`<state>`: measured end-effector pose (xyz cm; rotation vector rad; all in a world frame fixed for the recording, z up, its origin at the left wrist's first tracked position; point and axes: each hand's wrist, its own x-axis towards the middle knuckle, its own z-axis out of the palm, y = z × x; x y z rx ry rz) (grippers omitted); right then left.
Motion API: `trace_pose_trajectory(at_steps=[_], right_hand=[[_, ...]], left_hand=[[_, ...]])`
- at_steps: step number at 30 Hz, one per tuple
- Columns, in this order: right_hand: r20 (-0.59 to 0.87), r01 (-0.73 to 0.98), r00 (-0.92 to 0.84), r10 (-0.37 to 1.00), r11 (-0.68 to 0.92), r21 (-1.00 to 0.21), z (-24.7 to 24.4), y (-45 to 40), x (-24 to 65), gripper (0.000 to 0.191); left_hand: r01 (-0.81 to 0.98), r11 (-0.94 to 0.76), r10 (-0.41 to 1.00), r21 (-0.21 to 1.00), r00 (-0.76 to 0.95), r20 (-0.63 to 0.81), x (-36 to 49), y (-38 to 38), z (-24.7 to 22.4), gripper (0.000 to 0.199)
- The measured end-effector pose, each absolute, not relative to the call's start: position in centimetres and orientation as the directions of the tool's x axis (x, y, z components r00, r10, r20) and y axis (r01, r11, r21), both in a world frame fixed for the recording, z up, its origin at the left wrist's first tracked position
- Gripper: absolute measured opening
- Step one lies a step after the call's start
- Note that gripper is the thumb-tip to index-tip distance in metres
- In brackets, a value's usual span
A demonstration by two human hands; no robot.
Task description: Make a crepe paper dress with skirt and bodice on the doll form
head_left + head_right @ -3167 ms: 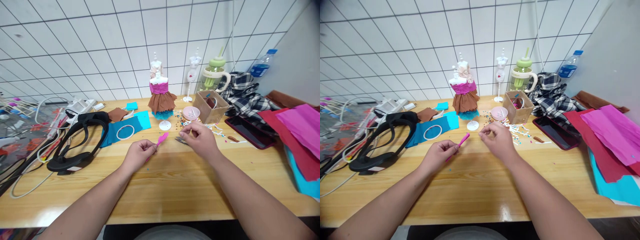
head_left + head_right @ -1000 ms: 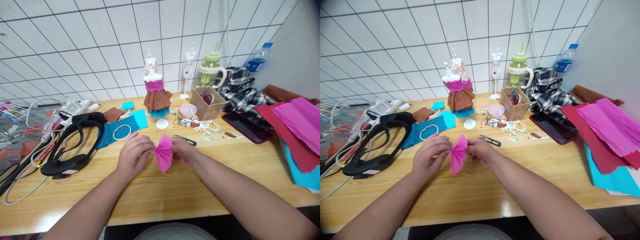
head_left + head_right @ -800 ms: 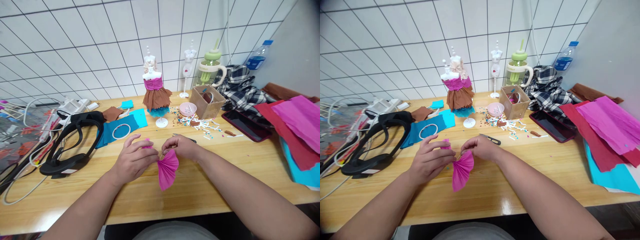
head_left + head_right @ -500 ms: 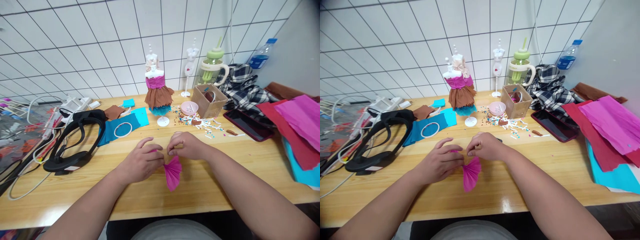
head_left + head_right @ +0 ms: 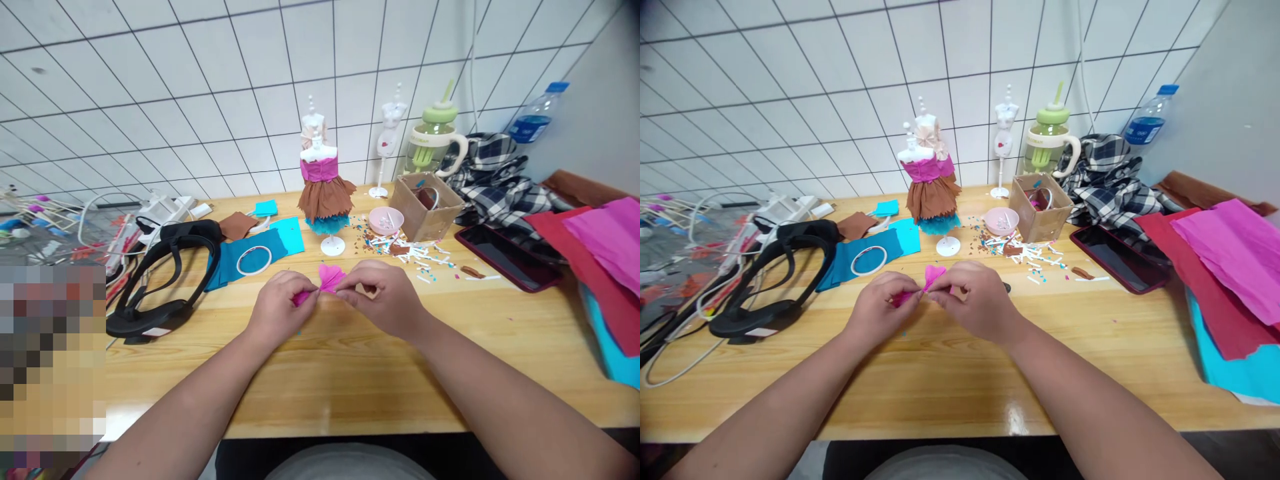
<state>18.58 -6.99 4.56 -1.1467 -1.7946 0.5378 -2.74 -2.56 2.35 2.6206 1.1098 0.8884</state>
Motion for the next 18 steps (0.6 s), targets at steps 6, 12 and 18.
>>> trace_pose_trajectory(at_steps=[6,12,18], right_hand=[[0.534,0.534,-0.031,0.845,0.466,-0.705,5.3,-6.9,19.3,0.013],[0.544,0.691,-0.274,0.793,0.555,-0.462,4.7,-7.9,17.9,0.013],[0.586,0.858,-0.343,0.734,0.499,-0.123,3.5,-8.5,16.3,0.019]], left_hand=[[0.479,-0.878,0.405,0.003,0.74,0.537,-3.3,-3.3,3.7,0.02],[0.59,-0.667,0.745,0.455,0.546,0.383,-2.0,-3.8,3.0,0.009],[0.462,-0.128,0.939,0.878,0.34,-0.042,-1.4,-3.8,2.8,0.015]])
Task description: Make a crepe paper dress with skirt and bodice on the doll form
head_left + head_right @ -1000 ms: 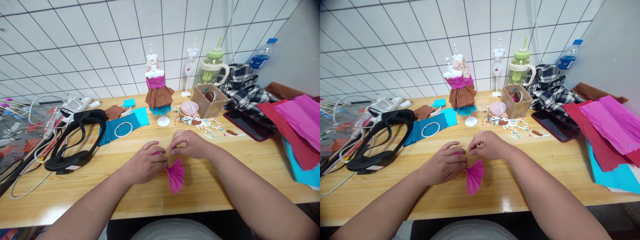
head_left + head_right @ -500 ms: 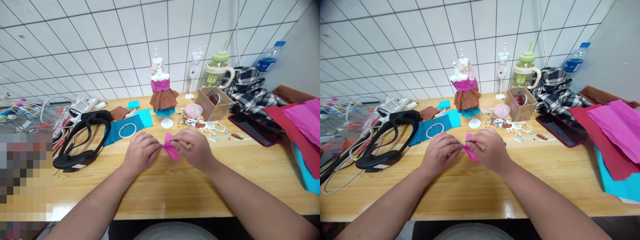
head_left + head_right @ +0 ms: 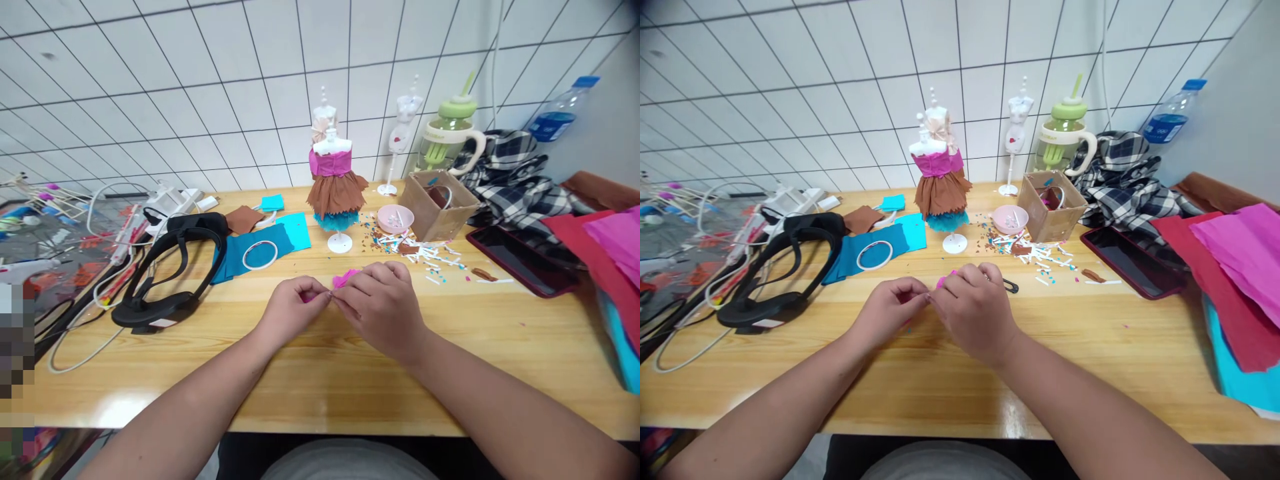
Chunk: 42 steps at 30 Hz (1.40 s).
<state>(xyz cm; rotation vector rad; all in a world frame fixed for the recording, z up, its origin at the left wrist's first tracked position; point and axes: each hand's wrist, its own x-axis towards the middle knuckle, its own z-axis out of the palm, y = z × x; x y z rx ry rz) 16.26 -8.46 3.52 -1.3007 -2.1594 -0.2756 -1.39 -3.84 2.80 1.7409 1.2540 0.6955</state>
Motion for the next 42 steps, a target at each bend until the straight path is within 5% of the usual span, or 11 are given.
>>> trace_pose_trajectory(at_steps=[5,9,16,19,24,32,42], right_hand=[[0.576,0.873,-0.368,0.73,0.484,-0.055,3.5,-8.3,16.4,0.017],[0.574,0.874,-0.319,0.755,0.468,-0.13,3.6,-8.3,16.4,0.02],[0.467,0.668,-0.086,0.88,0.399,-0.628,2.9,-7.5,16.5,0.013],[0.444,0.582,-0.021,0.896,0.373,-0.723,2.9,-7.3,16.5,0.017],[0.546,0.649,-0.126,0.828,0.485,-0.586,3.9,-8.0,16.7,0.007],[0.555,0.811,-0.215,0.804,0.463,-0.357,3.6,-8.0,16.4,0.016],[0.485,0.677,-0.014,0.875,0.365,-0.639,2.8,-7.8,15.9,0.014]], left_hand=[[0.317,0.111,0.912,0.942,0.344,-0.223,-1.6,-3.8,3.1,0.022],[0.241,0.134,0.905,0.961,0.367,-0.218,-1.6,-3.9,3.1,0.026],[0.177,-0.068,0.896,0.982,0.443,-0.018,-1.7,-4.0,3.5,0.023],[0.177,-0.206,0.897,0.962,0.428,0.114,-1.6,-4.1,3.6,0.018],[0.208,-0.212,0.92,0.955,0.371,0.124,-1.6,-4.1,3.6,0.017],[0.244,-0.261,0.904,0.934,0.4,0.148,-1.5,-4.2,3.5,0.013],[0.207,-0.145,0.932,0.968,0.356,0.063,-1.5,-4.2,3.9,0.022]])
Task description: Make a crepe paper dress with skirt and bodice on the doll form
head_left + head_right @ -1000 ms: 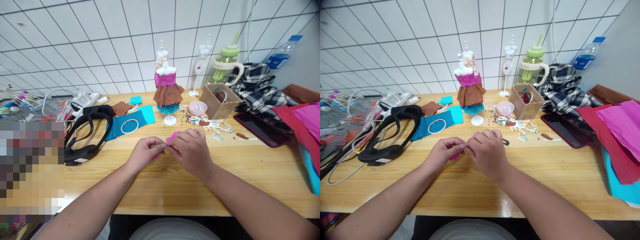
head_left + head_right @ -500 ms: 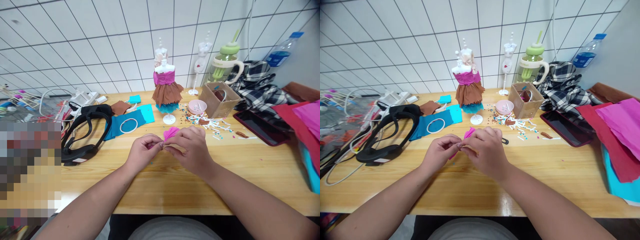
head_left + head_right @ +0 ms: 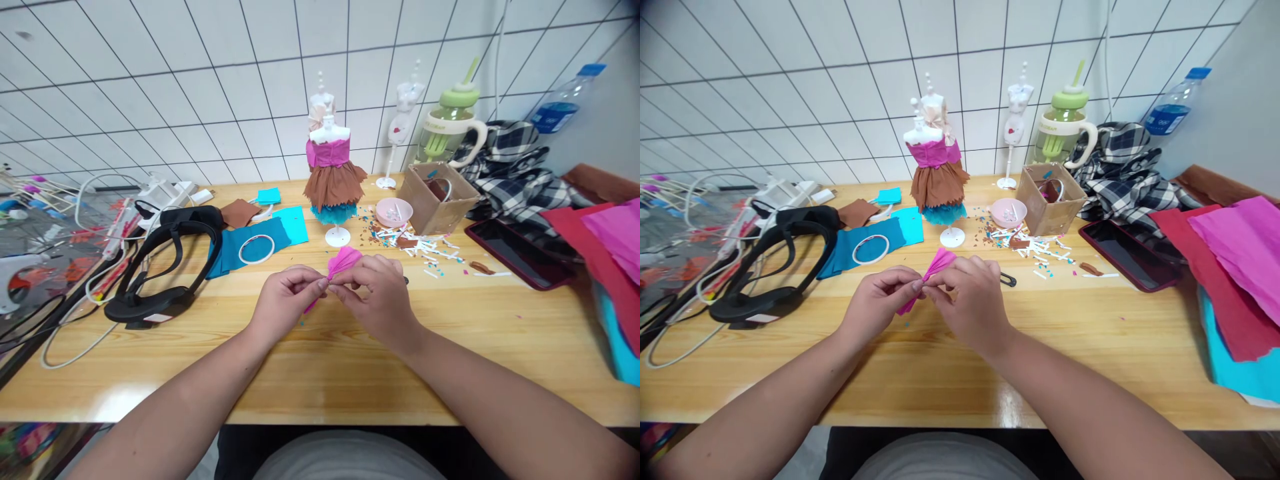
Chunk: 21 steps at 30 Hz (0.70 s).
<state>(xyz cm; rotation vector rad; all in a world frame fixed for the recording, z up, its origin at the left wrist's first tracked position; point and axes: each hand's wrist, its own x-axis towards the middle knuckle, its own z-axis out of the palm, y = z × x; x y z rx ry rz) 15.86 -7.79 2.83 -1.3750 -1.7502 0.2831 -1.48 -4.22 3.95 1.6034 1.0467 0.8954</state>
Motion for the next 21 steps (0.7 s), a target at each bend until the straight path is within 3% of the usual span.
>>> trace_pose_trajectory(at_steps=[5,12,17,21], right_hand=[[0.388,0.466,0.059,0.92,0.319,-0.826,2.7,-7.8,15.4,0.006],[0.373,0.4,0.065,0.925,0.319,-0.859,2.7,-7.8,15.1,0.005],[0.172,0.174,0.171,0.97,0.142,-0.974,2.1,-7.5,15.2,0.039],[0.05,0.09,0.07,0.996,0.043,-0.995,1.7,-7.0,15.6,0.044]], left_hand=[[0.13,-0.05,0.942,0.99,0.336,0.004,-1.5,-4.2,3.8,0.024],[0.083,-0.049,0.938,0.995,0.345,0.018,-1.5,-4.1,3.4,0.022],[0.092,-0.036,0.919,0.995,0.395,-0.003,-1.7,-4.0,3.5,0.02],[0.186,0.014,0.865,0.982,0.49,-0.106,-1.9,-3.7,3.4,0.023]])
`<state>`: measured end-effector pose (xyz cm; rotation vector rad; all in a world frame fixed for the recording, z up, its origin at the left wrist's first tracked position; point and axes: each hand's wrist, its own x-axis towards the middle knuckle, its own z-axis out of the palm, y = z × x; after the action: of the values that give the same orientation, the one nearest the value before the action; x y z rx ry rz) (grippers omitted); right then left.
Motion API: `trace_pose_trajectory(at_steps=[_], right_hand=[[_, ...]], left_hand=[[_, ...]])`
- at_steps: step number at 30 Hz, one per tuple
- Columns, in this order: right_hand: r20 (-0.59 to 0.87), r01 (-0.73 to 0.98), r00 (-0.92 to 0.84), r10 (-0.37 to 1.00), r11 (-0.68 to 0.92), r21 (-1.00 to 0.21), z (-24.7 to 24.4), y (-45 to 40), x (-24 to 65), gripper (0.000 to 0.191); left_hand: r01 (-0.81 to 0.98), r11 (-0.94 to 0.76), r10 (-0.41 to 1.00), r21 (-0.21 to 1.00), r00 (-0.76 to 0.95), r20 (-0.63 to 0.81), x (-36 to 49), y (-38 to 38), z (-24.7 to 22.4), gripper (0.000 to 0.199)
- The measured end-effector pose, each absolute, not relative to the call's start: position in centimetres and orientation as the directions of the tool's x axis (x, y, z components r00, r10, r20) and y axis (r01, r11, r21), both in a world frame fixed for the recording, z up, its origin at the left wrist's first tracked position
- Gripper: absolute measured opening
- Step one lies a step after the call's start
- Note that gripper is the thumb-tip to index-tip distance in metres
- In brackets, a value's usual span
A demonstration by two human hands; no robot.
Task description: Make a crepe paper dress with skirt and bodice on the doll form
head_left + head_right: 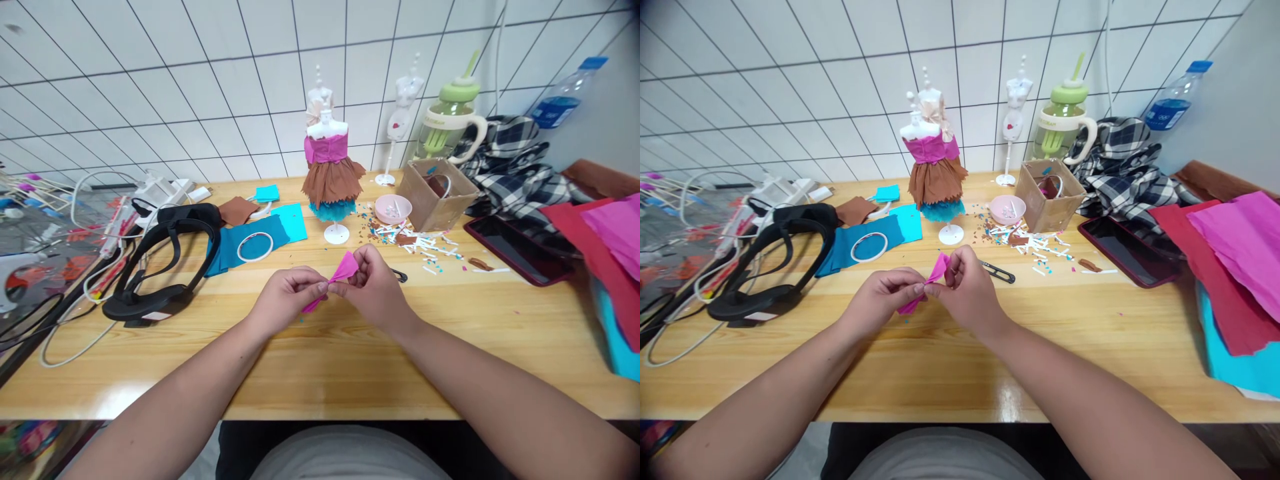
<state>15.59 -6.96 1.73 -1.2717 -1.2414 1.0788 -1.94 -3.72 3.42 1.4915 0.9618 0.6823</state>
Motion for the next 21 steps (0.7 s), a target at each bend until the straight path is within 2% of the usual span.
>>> trace_pose_trajectory(at_steps=[3,7,10,12,14,17,19,21], right_hand=[[0.006,0.035,-0.052,0.999,0.007,-0.999,1.7,-6.5,16.0,0.044],[0.009,-0.147,-0.068,0.998,-0.001,-0.989,2.3,-5.9,17.1,0.049],[0.044,-0.167,-0.044,0.998,0.036,-0.985,2.7,-5.9,17.8,0.037],[0.138,-0.061,-0.028,0.99,0.136,-0.989,3.0,-6.2,18.0,0.023],[0.323,0.183,-0.021,0.946,0.321,-0.929,3.1,-6.6,17.9,0.01],[0.584,0.556,-0.123,0.802,0.544,-0.629,3.1,-7.4,17.2,0.009],[0.633,0.681,-0.191,0.75,0.566,-0.465,2.9,-7.8,16.7,0.013],[0.632,0.754,-0.211,0.746,0.536,-0.381,2.7,-7.9,16.3,0.016]], left_hand=[[0.19,0.091,0.83,0.978,0.528,-0.18,-2.1,-3.5,3.0,0.026],[-0.042,0.303,0.864,0.952,0.434,-0.255,-2.3,-3.2,2.5,0.025],[-0.153,0.426,0.844,0.892,0.423,-0.331,-2.4,-2.9,2.3,0.028],[-0.178,0.455,0.841,0.873,0.408,-0.356,-2.3,-2.9,2.3,0.028],[-0.162,0.442,0.851,0.882,0.387,-0.355,-2.2,-2.9,2.3,0.028],[-0.087,0.369,0.875,0.925,0.369,-0.314,-1.8,-3.3,2.5,0.026],[-0.038,0.317,0.887,0.948,0.367,-0.282,-1.6,-3.6,2.6,0.024],[-0.006,0.281,0.894,0.96,0.364,-0.26,-1.5,-3.9,2.8,0.023]])
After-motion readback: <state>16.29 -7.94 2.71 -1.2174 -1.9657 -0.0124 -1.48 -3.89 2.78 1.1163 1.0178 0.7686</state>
